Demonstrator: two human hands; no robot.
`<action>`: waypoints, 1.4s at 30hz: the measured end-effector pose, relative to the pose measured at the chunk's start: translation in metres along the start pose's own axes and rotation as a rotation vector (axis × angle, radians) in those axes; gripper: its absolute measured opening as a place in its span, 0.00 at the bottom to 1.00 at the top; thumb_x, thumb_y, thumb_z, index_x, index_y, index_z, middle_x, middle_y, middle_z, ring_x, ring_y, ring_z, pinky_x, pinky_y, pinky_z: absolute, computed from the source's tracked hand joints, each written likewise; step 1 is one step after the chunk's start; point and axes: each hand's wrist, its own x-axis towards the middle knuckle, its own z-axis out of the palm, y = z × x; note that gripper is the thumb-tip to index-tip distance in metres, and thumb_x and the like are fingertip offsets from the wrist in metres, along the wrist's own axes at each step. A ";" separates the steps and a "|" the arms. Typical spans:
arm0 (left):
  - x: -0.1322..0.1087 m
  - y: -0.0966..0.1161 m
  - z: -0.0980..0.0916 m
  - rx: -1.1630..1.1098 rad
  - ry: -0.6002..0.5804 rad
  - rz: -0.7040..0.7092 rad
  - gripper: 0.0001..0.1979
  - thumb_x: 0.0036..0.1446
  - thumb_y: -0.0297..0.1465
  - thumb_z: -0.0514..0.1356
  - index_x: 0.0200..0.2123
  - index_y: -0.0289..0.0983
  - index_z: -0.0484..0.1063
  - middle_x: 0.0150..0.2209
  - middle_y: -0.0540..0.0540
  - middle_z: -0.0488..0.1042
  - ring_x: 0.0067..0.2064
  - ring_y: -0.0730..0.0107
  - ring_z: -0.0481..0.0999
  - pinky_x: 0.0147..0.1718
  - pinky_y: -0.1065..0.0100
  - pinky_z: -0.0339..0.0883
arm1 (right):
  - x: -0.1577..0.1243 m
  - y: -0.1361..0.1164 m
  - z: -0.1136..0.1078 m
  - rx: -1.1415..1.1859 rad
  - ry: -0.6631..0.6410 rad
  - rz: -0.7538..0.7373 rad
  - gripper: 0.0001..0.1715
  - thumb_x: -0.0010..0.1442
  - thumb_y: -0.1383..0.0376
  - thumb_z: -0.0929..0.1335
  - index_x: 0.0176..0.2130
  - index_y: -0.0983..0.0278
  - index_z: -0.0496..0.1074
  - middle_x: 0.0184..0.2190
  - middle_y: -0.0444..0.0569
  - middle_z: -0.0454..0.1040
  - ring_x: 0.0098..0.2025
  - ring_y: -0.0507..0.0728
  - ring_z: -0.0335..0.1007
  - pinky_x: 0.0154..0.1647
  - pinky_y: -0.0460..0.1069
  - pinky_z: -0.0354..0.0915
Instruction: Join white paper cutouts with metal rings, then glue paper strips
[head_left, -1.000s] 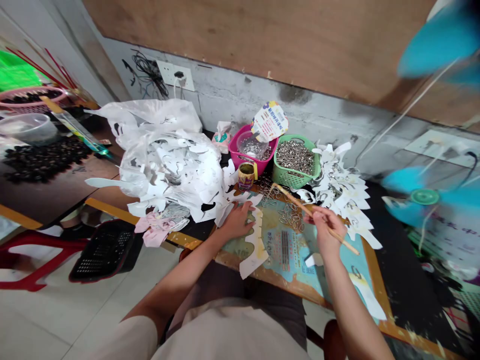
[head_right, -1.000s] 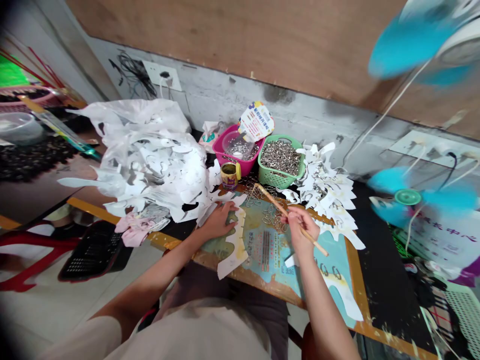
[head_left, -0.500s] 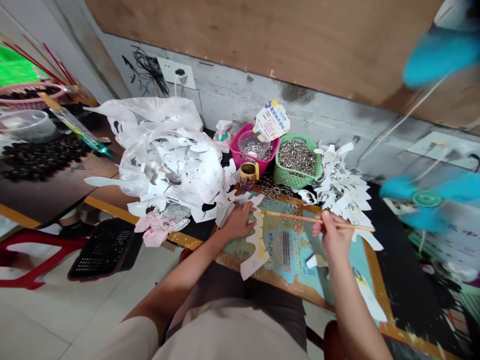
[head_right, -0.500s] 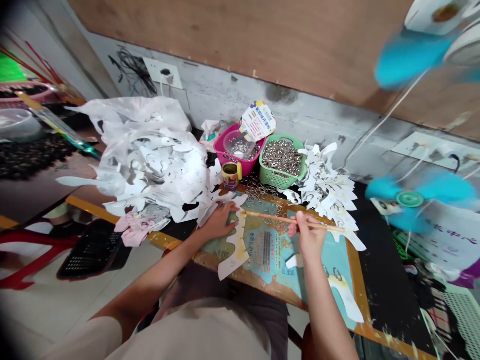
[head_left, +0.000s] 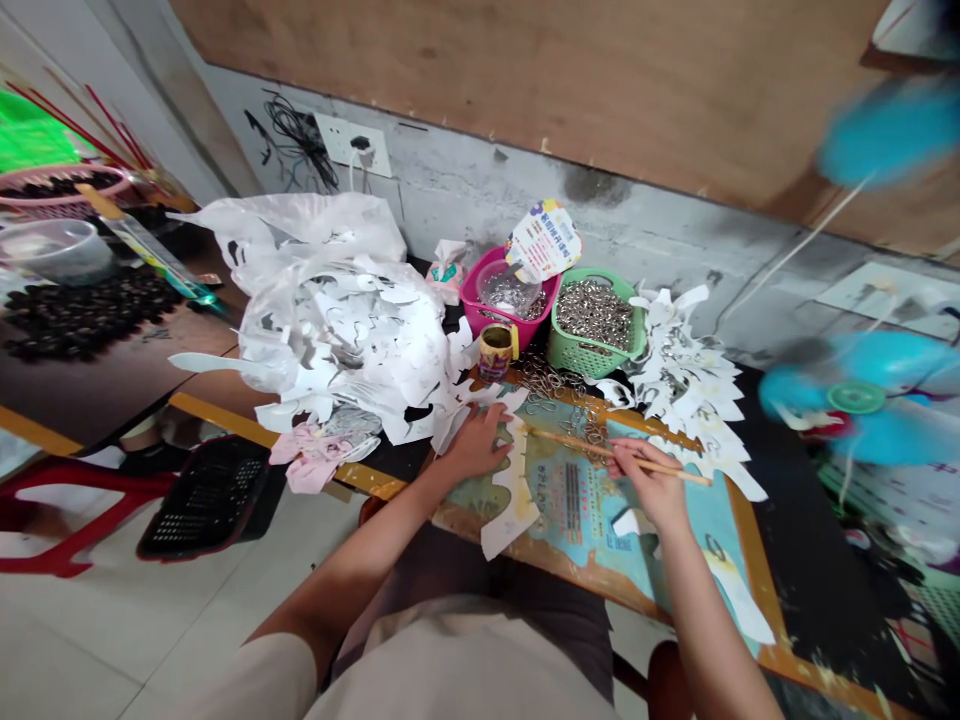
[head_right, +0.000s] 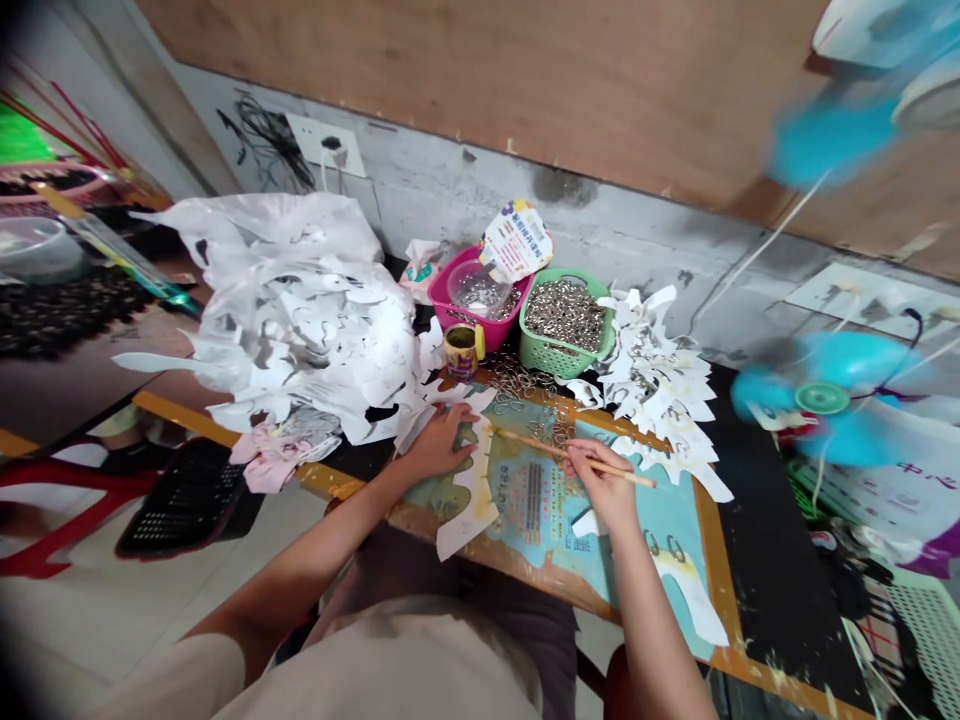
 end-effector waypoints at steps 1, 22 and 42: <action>0.000 0.000 0.000 -0.001 0.000 -0.001 0.29 0.52 0.31 0.62 0.56 0.40 0.55 0.54 0.39 0.76 0.60 0.48 0.70 0.66 0.41 0.45 | -0.003 -0.001 -0.001 -0.026 -0.008 -0.012 0.16 0.55 0.51 0.73 0.37 0.60 0.79 0.25 0.47 0.79 0.23 0.58 0.76 0.25 0.52 0.75; 0.000 0.000 0.000 0.010 0.009 0.009 0.28 0.52 0.31 0.61 0.55 0.41 0.56 0.54 0.39 0.76 0.59 0.48 0.71 0.66 0.40 0.46 | 0.047 -0.084 0.030 0.316 0.383 -0.359 0.11 0.58 0.58 0.73 0.31 0.63 0.74 0.21 0.42 0.75 0.20 0.52 0.72 0.22 0.47 0.71; -0.002 -0.006 0.005 0.008 0.015 0.016 0.28 0.53 0.31 0.62 0.55 0.43 0.55 0.54 0.41 0.76 0.60 0.51 0.71 0.67 0.41 0.44 | 0.164 -0.146 0.091 -0.102 -0.027 -0.335 0.23 0.65 0.52 0.67 0.26 0.65 0.70 0.17 0.42 0.71 0.16 0.49 0.67 0.19 0.45 0.68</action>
